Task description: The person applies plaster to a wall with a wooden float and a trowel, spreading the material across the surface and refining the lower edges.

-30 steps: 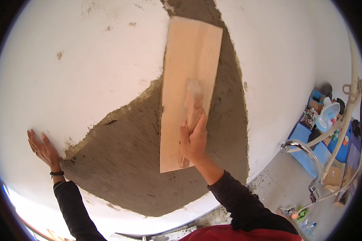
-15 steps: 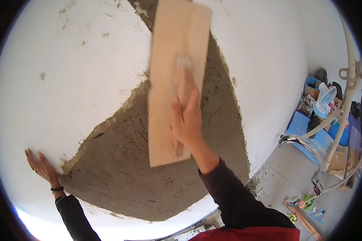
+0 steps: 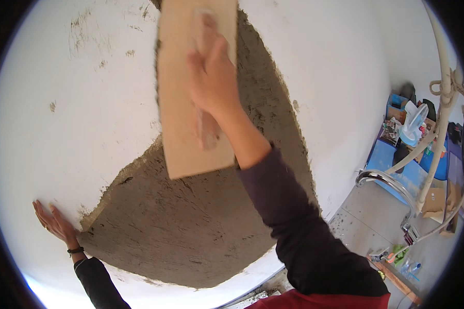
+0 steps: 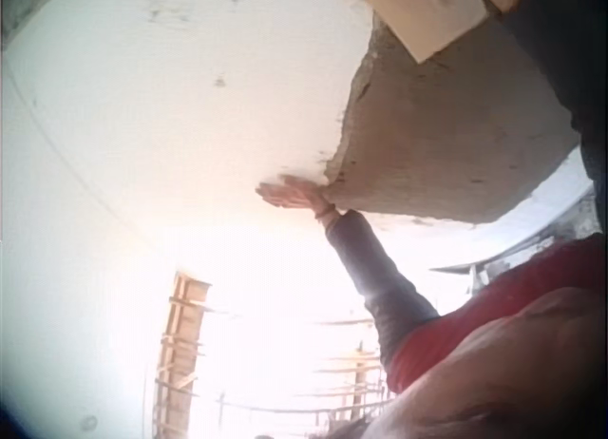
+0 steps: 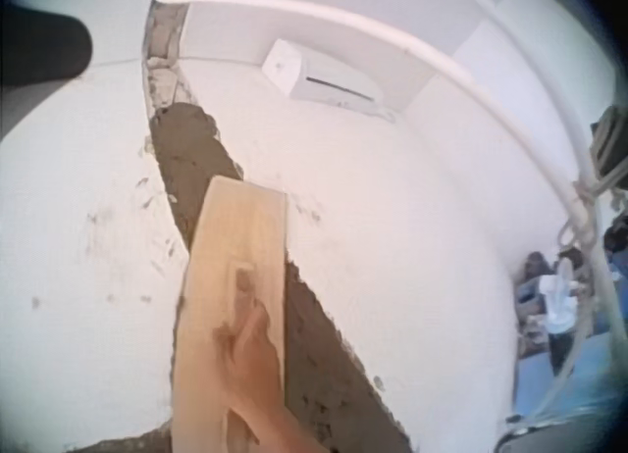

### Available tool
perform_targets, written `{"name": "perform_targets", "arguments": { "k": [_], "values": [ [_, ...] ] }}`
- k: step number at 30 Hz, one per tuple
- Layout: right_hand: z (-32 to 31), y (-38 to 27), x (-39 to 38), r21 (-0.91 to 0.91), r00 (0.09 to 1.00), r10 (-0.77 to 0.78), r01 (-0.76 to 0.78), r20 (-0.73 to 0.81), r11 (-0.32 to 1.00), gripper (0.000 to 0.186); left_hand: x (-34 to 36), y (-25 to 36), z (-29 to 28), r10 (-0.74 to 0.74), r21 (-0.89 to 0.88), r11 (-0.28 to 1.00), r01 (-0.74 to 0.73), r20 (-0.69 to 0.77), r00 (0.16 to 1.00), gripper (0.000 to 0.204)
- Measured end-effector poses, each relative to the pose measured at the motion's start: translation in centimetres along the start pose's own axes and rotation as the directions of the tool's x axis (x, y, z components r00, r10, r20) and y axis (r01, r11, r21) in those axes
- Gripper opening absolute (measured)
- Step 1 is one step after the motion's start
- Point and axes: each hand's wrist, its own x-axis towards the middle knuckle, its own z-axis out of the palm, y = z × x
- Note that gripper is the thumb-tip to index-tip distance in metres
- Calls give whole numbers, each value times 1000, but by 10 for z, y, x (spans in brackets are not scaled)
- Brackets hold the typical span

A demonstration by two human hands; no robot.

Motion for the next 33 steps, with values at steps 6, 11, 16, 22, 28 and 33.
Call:
{"name": "perform_targets", "arguments": {
  "k": [6, 11, 16, 22, 28, 33],
  "values": [
    [-9, 83, -158, 171, 968, 250, -243, -17, 955, 59, 3, -2, 1, -12, 26, 1000, 12, -10, 1000, 55],
    [-3, 87, -146, -153, 940, -277, 249, -198, 956, 65, 0, 2, 2, -33, 11, 999, 33, 6, 999, 54],
    [-10, 29, -23, 32, 984, -139, 143, -115, 989, 63, 0, -6, -1, -5, 38, 999, 5, 5, 1000, 55],
    [-17, 101, -116, 121, 981, -48, 71, -186, 990, 64, 1, -8, 1, -29, 3, 1000, 29, 4, 1000, 56],
    [-19, 126, -195, 4, 969, -114, 117, -219, 993, 64, -2, -1, 16, -24, 19, 1000, 24, -11, 1000, 57],
    [-13, 70, -57, 18, 973, -152, 158, -175, 987, 64, 0, -22, 9, 20, 55, 998, -20, 4, 1000, 57]
  ]
}}
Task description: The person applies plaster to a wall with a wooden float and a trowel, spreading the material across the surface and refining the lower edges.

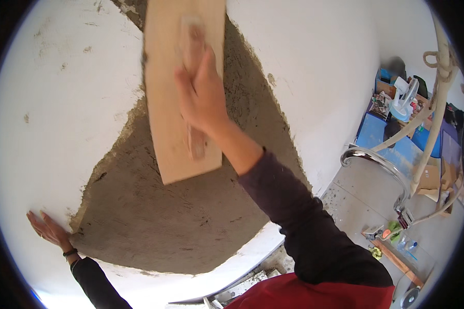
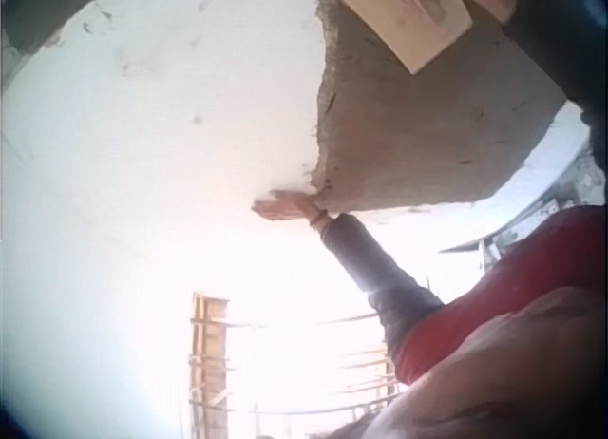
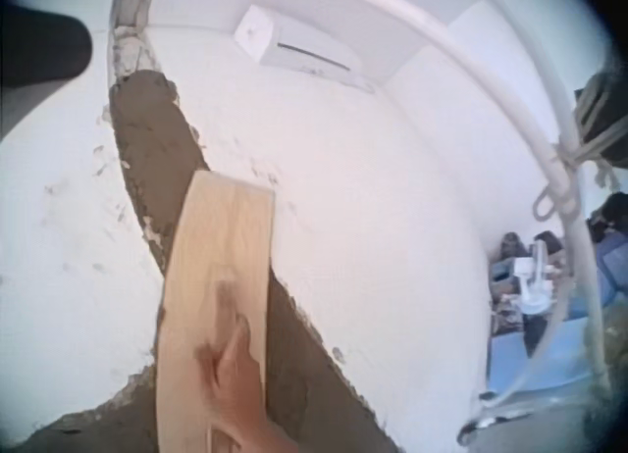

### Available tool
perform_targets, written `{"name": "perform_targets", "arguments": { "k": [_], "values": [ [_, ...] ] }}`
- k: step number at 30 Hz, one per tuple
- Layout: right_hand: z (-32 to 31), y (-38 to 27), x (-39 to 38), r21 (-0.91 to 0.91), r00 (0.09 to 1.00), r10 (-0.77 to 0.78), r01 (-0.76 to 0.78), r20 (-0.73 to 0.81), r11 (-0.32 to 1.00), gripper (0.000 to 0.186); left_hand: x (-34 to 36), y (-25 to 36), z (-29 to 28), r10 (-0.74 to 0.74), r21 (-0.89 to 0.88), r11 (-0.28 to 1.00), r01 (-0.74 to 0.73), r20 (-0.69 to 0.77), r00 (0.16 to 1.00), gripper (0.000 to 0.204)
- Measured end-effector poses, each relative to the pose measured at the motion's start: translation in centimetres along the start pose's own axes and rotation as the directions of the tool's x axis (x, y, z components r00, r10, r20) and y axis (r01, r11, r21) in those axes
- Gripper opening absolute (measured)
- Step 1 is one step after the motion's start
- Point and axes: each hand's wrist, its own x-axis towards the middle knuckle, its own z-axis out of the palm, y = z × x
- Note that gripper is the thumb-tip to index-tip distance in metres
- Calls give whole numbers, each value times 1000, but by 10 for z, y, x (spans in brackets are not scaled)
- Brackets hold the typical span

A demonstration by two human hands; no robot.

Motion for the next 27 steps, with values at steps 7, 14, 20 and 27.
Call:
{"name": "perform_targets", "arguments": {
  "k": [7, 14, 20, 27],
  "values": [
    [-39, 46, -105, 32, 1000, -6, 7, -29, 999, 64, -2, 4, 0, -10, -24, 1000, 9, -11, 1000, 57],
    [-47, 60, -155, -214, 996, -83, 72, -45, 974, 65, -4, 2, 4, 54, -14, 998, -54, -28, 998, 56],
    [-29, 4, -12, 52, 961, 241, -250, 135, 967, 64, -7, 1, 3, -34, -58, 998, 34, 1, 999, 56],
    [-62, 89, -185, -137, 961, 239, -258, -137, 956, 61, -6, -16, 9, 8, -26, 1000, -8, -3, 1000, 60]
  ]
}}
